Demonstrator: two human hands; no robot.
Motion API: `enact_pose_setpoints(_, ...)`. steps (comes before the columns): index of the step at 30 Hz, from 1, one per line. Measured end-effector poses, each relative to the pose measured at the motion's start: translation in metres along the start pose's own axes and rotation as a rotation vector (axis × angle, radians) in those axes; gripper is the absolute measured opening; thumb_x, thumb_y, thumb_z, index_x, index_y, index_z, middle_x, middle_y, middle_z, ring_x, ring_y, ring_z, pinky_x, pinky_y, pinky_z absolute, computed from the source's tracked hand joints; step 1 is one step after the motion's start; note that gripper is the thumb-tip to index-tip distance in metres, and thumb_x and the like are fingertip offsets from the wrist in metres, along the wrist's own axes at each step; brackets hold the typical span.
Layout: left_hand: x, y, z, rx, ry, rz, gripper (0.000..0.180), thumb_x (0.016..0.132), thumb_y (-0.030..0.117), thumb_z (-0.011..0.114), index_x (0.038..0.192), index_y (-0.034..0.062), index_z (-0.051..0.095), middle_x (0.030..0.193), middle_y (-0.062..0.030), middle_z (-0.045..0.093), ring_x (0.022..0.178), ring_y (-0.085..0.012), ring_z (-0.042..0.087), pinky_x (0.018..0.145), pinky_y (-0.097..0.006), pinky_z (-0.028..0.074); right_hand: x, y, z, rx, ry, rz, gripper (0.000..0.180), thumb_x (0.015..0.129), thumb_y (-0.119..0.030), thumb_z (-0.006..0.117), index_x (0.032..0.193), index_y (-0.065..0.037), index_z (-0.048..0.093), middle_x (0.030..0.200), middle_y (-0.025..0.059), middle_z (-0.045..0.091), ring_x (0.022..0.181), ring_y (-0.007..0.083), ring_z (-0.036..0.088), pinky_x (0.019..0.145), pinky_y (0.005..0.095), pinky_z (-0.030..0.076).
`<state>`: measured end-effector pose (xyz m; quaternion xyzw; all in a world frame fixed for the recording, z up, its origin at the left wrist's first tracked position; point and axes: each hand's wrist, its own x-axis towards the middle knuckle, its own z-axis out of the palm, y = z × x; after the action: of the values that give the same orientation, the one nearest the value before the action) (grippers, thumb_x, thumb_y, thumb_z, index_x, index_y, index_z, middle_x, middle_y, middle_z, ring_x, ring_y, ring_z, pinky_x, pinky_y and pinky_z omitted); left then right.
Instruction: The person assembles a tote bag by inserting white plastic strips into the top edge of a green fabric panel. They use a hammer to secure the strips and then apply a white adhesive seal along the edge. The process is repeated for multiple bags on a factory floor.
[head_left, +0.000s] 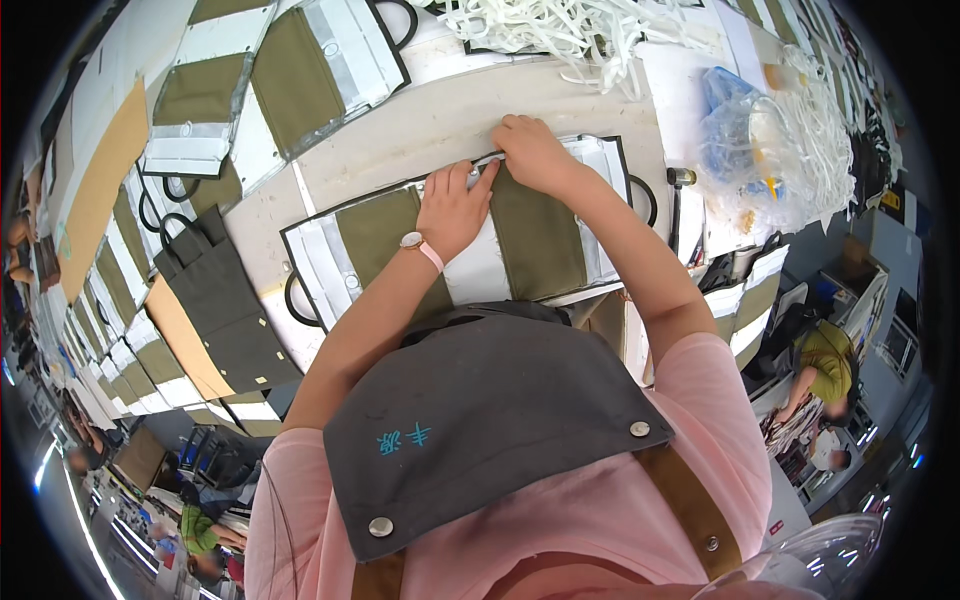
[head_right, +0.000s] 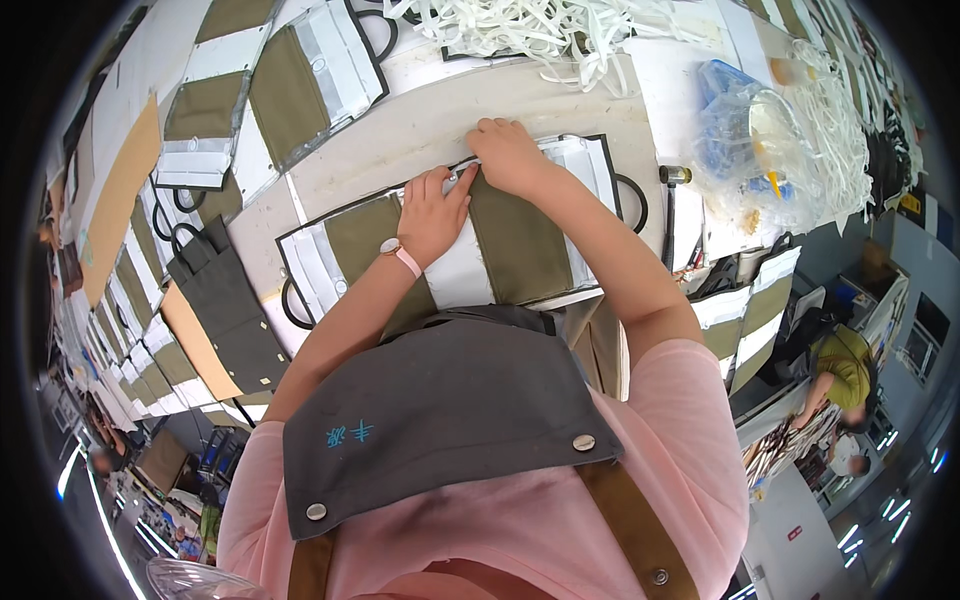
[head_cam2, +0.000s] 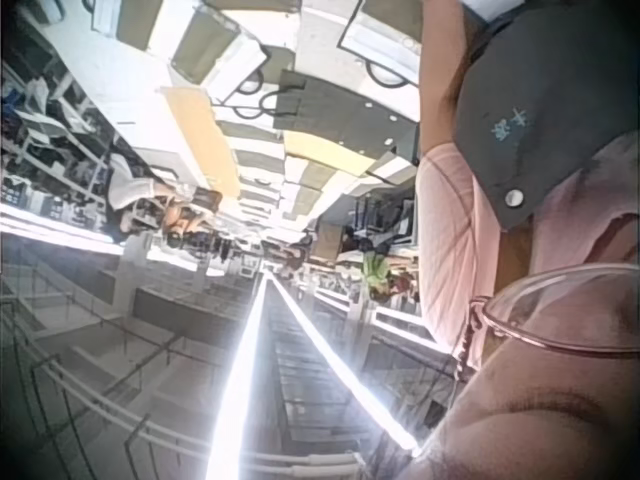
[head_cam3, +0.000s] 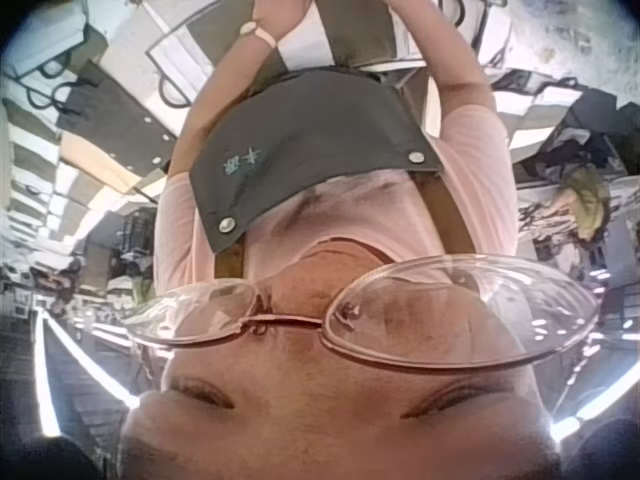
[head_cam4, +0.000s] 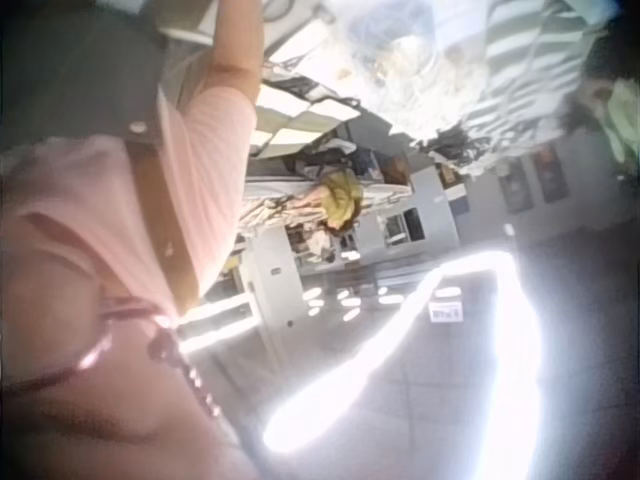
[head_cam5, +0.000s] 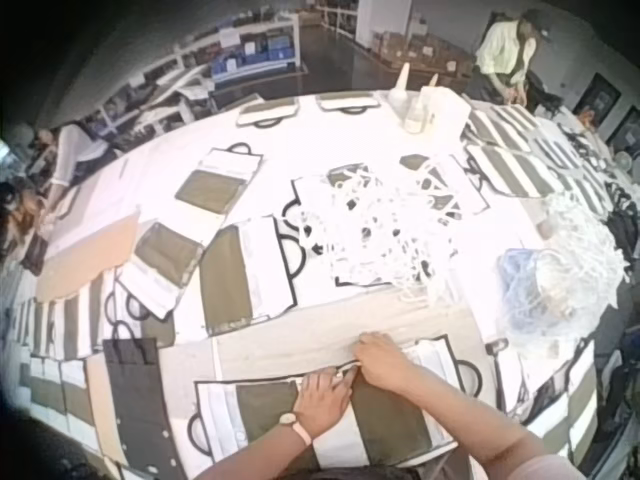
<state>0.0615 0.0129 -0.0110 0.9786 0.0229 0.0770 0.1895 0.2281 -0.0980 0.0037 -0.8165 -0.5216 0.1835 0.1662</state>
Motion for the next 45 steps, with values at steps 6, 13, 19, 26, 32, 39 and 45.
enact_pose_setpoints(6, -0.001, -0.003, 0.001, -0.165, 0.043, -0.068, 0.051, 0.086, 0.013, 0.064, 0.136, 0.0116, 0.052, 0.117, -0.0152, 0.050, 0.108, -0.0325, 0.049, 0.095, -0.042, 0.040, -0.014, 0.003, 0.006, 0.090, 0.091, -0.105, 0.014, 0.074, 0.001, 0.060, 0.085, -0.006, 0.059, 0.095, 0.0092, 0.057, 0.097, 0.0306, 0.053, 0.086, 0.0420, 0.042)
enact_pose_setpoints(13, 0.003, -0.009, 0.000, -0.203, 0.003, -0.093, 0.048, 0.084, 0.005, 0.061, 0.131, 0.0051, 0.053, 0.113, -0.0132, 0.053, 0.102, -0.0305, 0.052, 0.092, -0.041, 0.043, -0.029, 0.007, 0.010, -0.090, 0.255, -0.294, 0.010, 0.074, -0.007, 0.061, 0.084, -0.009, 0.061, 0.093, 0.0039, 0.056, 0.095, 0.0238, 0.052, 0.088, 0.0371, 0.043)
enact_pose_setpoints(19, 0.011, -0.010, -0.010, 0.092, -0.059, 0.146, 0.044, 0.086, 0.006, 0.055, 0.130, -0.0001, 0.054, 0.112, -0.0117, 0.054, 0.103, -0.0272, 0.053, 0.091, -0.040, 0.043, -0.032, 0.005, 0.014, -0.219, 0.284, -0.365, 0.011, 0.076, -0.015, 0.059, 0.084, -0.008, 0.062, 0.092, 0.0030, 0.055, 0.096, 0.0221, 0.052, 0.090, 0.0355, 0.044)
enact_pose_setpoints(26, 0.001, 0.010, -0.004, 0.146, 0.012, 0.111, 0.049, 0.086, 0.007, 0.051, 0.134, -0.0048, 0.049, 0.123, -0.0138, 0.054, 0.116, -0.0267, 0.051, 0.104, -0.041, 0.039, -0.039, 0.011, 0.013, -0.222, 0.337, -0.399, 0.023, 0.076, -0.014, 0.058, 0.096, -0.004, 0.065, 0.100, 0.0043, 0.058, 0.101, 0.0232, 0.054, 0.092, 0.0359, 0.045)
enact_pose_setpoints(32, 0.002, 0.008, -0.007, 0.093, -0.027, 0.103, 0.051, 0.085, 0.006, 0.050, 0.135, -0.0045, 0.048, 0.122, -0.0145, 0.054, 0.119, -0.0276, 0.050, 0.106, -0.042, 0.037, -0.043, 0.012, 0.014, -0.174, 0.344, -0.390, 0.032, 0.076, -0.014, 0.058, 0.106, -0.002, 0.064, 0.103, 0.0051, 0.059, 0.103, 0.0239, 0.054, 0.093, 0.0372, 0.045)
enact_pose_setpoints(39, 0.007, 0.015, -0.008, 0.130, -0.060, 0.085, 0.051, 0.084, 0.004, 0.049, 0.135, -0.0052, 0.047, 0.120, -0.0151, 0.055, 0.118, -0.0283, 0.050, 0.105, -0.042, 0.038, -0.036, 0.012, 0.014, -0.117, 0.316, -0.314, 0.021, 0.078, -0.010, 0.058, 0.098, -0.005, 0.062, 0.100, 0.0070, 0.057, 0.100, 0.0259, 0.053, 0.092, 0.0386, 0.043)
enact_pose_setpoints(45, 0.008, 0.014, -0.011, 0.135, -0.058, 0.097, 0.052, 0.084, 0.005, 0.050, 0.135, -0.0060, 0.046, 0.120, -0.0156, 0.055, 0.117, -0.0287, 0.050, 0.105, -0.042, 0.038, -0.035, 0.020, 0.004, -0.010, 0.269, -0.120, 0.022, 0.074, 0.000, 0.058, 0.094, -0.005, 0.060, 0.098, 0.0089, 0.055, 0.101, 0.0290, 0.051, 0.092, 0.0394, 0.041)
